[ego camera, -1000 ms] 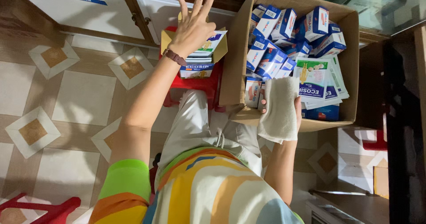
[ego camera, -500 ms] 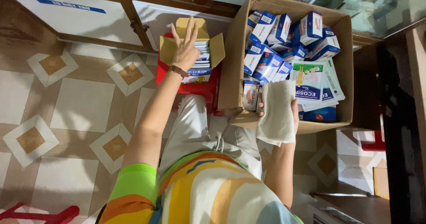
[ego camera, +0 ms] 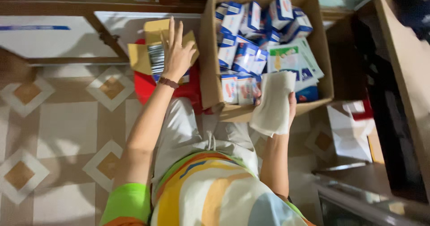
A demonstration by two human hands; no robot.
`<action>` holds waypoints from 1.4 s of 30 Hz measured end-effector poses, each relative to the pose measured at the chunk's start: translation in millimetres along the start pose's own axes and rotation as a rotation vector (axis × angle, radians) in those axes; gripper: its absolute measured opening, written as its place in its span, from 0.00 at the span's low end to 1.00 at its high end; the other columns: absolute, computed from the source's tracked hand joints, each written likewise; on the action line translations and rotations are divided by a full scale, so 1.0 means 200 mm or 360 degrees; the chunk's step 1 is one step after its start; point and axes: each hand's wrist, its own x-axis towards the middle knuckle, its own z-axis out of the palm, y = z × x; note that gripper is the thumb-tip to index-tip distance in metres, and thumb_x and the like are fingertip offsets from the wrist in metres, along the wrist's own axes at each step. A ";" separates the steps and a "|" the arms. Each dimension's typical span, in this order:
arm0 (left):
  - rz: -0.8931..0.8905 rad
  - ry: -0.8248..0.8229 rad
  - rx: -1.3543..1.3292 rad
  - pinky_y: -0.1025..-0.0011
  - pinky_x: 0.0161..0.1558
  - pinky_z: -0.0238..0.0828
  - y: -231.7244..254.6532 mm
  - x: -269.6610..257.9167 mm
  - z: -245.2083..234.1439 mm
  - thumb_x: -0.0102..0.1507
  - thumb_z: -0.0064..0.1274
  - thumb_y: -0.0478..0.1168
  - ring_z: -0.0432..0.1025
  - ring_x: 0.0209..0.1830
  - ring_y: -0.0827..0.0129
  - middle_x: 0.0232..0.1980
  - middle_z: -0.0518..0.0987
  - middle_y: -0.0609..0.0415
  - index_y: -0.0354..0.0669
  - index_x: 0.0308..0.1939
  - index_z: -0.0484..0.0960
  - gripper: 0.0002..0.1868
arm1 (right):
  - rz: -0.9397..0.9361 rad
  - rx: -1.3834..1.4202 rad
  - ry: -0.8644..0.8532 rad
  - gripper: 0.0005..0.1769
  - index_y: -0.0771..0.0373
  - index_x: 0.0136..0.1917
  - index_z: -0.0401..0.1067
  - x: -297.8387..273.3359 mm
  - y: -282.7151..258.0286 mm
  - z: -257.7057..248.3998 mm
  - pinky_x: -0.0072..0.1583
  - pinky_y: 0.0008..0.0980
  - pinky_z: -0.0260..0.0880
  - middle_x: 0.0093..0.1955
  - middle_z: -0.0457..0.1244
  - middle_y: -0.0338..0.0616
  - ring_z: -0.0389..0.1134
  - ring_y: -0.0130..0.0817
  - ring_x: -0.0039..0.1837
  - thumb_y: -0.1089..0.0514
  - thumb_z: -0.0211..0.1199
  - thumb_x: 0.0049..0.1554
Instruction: The person sits in a chair and wipes small product boxes with a white cloth. They pick up boxes from a large cardboard container, wipe them, and place them into a smaller box on a red stool. The person also wipes the inside of the large cardboard box.
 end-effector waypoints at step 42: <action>0.0629 -0.0045 -0.0368 0.36 0.75 0.39 1.24 0.32 0.41 0.69 0.51 0.36 0.80 0.41 0.61 0.32 0.84 0.51 0.41 0.32 0.81 0.11 | -0.0623 -0.0141 0.0743 0.45 0.66 0.80 0.51 -0.18 -0.17 -0.22 0.58 0.41 0.73 0.71 0.60 0.59 0.69 0.47 0.65 0.37 0.55 0.61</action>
